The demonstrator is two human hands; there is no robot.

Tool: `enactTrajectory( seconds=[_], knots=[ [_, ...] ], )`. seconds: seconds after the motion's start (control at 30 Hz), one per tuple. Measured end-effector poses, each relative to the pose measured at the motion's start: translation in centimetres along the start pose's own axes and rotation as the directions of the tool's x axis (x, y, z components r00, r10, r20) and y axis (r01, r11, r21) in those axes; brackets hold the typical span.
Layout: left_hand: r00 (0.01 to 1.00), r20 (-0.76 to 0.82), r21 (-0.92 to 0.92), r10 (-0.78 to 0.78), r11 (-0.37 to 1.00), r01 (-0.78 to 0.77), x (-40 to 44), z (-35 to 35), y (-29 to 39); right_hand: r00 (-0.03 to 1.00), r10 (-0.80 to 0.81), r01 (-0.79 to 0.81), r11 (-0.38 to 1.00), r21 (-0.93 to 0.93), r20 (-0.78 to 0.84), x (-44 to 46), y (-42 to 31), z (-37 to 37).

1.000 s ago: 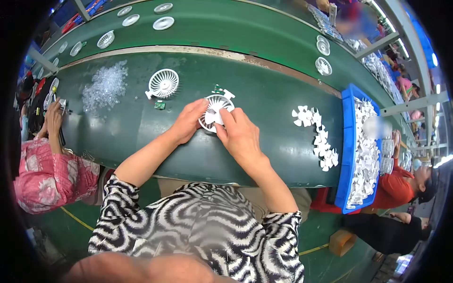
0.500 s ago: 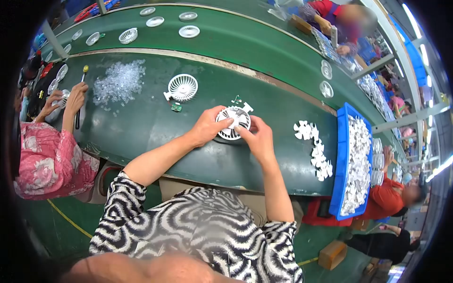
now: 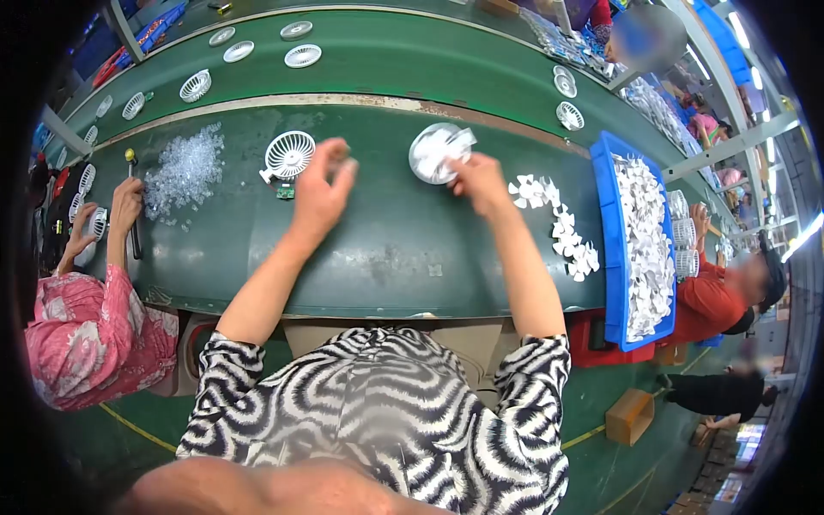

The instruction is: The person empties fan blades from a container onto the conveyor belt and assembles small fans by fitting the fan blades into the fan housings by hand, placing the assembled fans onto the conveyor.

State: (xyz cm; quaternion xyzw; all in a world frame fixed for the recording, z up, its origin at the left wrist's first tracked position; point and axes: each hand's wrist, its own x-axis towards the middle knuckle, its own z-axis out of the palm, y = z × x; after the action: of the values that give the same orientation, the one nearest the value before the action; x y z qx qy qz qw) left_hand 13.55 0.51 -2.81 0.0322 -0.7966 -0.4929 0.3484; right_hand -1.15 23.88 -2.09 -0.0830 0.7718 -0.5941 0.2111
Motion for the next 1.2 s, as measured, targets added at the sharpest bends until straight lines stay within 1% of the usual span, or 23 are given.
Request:
enactTrajectory(
  seconds=[0.03,0.07,0.1,0.13,0.17,0.2,0.27,0.3,0.43,0.47,0.53,0.6,0.67,0.73,0.77,0.83,0.87,0.9,0.97,1.0,1.07,1.17,1.2],
  knots=[
    [0.983,-0.145,0.109,0.111,0.989,-0.096,1.1,-0.8,-1.3,0.996,-0.017,0.023,0.997,0.071,-0.093,0.5,-0.9,-1.6],
    [0.952,-0.217,0.345,0.217,0.929,-0.133,2.1,-2.3,-0.8,0.973,-0.07,0.1,0.987,0.127,-0.218,0.7,-1.3,-2.7],
    [0.958,-0.233,0.452,0.166,0.891,-0.045,2.8,-3.4,-1.5,0.935,-0.135,0.097,0.987,-0.128,-0.328,1.3,-0.8,-4.5],
    [0.943,-0.28,0.532,0.179,0.846,-0.003,3.3,-4.0,-3.4,0.904,-0.275,0.063,0.843,-0.535,-0.326,1.5,-0.3,-6.3],
    [0.95,-0.292,0.585,0.108,0.806,0.088,3.2,-4.4,-4.6,0.876,-0.404,-0.006,0.541,-0.841,-0.266,1.3,0.5,-8.0],
    [0.95,-0.31,0.631,0.035,0.755,0.178,3.3,-4.6,-5.4,0.819,-0.528,-0.016,0.371,-0.928,-0.225,0.7,1.8,-9.1],
    [0.957,-0.246,0.622,-0.156,0.731,0.28,3.3,-4.9,-5.8,0.878,-0.407,-0.162,0.242,-0.956,-0.252,-1.1,1.8,-9.6],
    [0.952,-0.193,0.611,-0.237,0.73,0.306,3.2,-4.9,-5.7,0.911,-0.324,-0.169,0.275,-0.947,-0.257,-1.7,2.0,-9.7],
    [0.986,-0.012,0.554,-0.167,0.82,0.146,1.9,-2.8,-5.5,0.892,-0.375,-0.128,0.323,-0.938,-0.251,-2.9,3.4,-9.4],
    [0.956,0.11,0.621,-0.272,0.769,0.148,1.6,-2.3,-4.6,0.896,-0.362,-0.137,0.329,-0.934,-0.258,-3.2,3.2,-9.1],
    [0.942,0.228,0.588,-0.247,0.806,0.069,1.0,-1.8,-3.2,0.901,-0.36,-0.104,0.361,-0.927,-0.242,-3.9,2.9,-8.4],
    [0.915,0.265,0.494,-0.304,0.858,0.142,0.8,-1.4,-2.0,0.883,-0.421,-0.022,0.402,-0.915,-0.206,-4.9,2.8,-7.1],
    [0.93,0.235,0.447,-0.283,0.881,0.155,0.6,-0.9,-1.9,0.878,-0.457,0.086,0.439,-0.894,-0.14,-6.2,2.5,-4.7],
    [0.902,0.192,0.275,-0.387,0.903,0.329,0.7,-0.7,-1.5,0.894,-0.443,0.179,0.484,-0.856,-0.064,-7.3,2.2,-2.2],
    [0.909,0.189,0.118,-0.372,0.928,0.355,0.4,-0.3,-2.5,0.889,-0.458,0.254,0.489,-0.834,0.002,-7.8,2.3,-1.3],
    [0.825,0.3,-0.264,-0.479,0.789,0.555,0.4,0.1,-2.5,0.906,-0.389,0.354,0.489,-0.797,0.164,-8.7,1.8,-0.2],
    [0.692,0.477,-0.363,-0.541,0.597,0.716,0.4,-0.3,-2.5,0.897,-0.366,0.408,0.474,-0.781,0.247,-8.9,1.7,0.0],
    [0.652,0.533,-0.432,-0.539,0.489,0.758,0.6,-0.6,-1.5,0.874,-0.394,0.46,0.477,-0.749,0.285,-9.1,1.4,0.1],
    [0.598,0.626,-0.524,-0.501,0.297,0.798,0.4,-0.5,-1.0,0.886,-0.35,0.447,0.469,-0.762,0.304,-9.5,0.9,0.1],
    [0.589,0.643,-0.532,-0.489,0.267,0.803,0.3,-0.4,-0.8,0.918,-0.304,0.369,0.429,-0.824,0.253,-9.5,0.8,0.2],
    [0.571,0.685,-0.54,-0.452,0.211,0.815,0.1,-0.3,-0.5,0.94,-0.277,0.306,0.431,-0.849,0.198,-9.5,0.4,0.0],
    [0.566,0.697,-0.505,-0.441,0.259,0.823,-0.1,-0.2,-0.2,0.96,-0.259,0.222,0.464,-0.858,0.108,-8.9,0.6,-0.8],
    [0.582,0.686,-0.516,-0.436,0.272,0.812,-0.1,-0.1,-0.1,0.952,-0.302,0.209,0.53,-0.822,0.047,-9.1,0.4,-0.7]
  ],
)
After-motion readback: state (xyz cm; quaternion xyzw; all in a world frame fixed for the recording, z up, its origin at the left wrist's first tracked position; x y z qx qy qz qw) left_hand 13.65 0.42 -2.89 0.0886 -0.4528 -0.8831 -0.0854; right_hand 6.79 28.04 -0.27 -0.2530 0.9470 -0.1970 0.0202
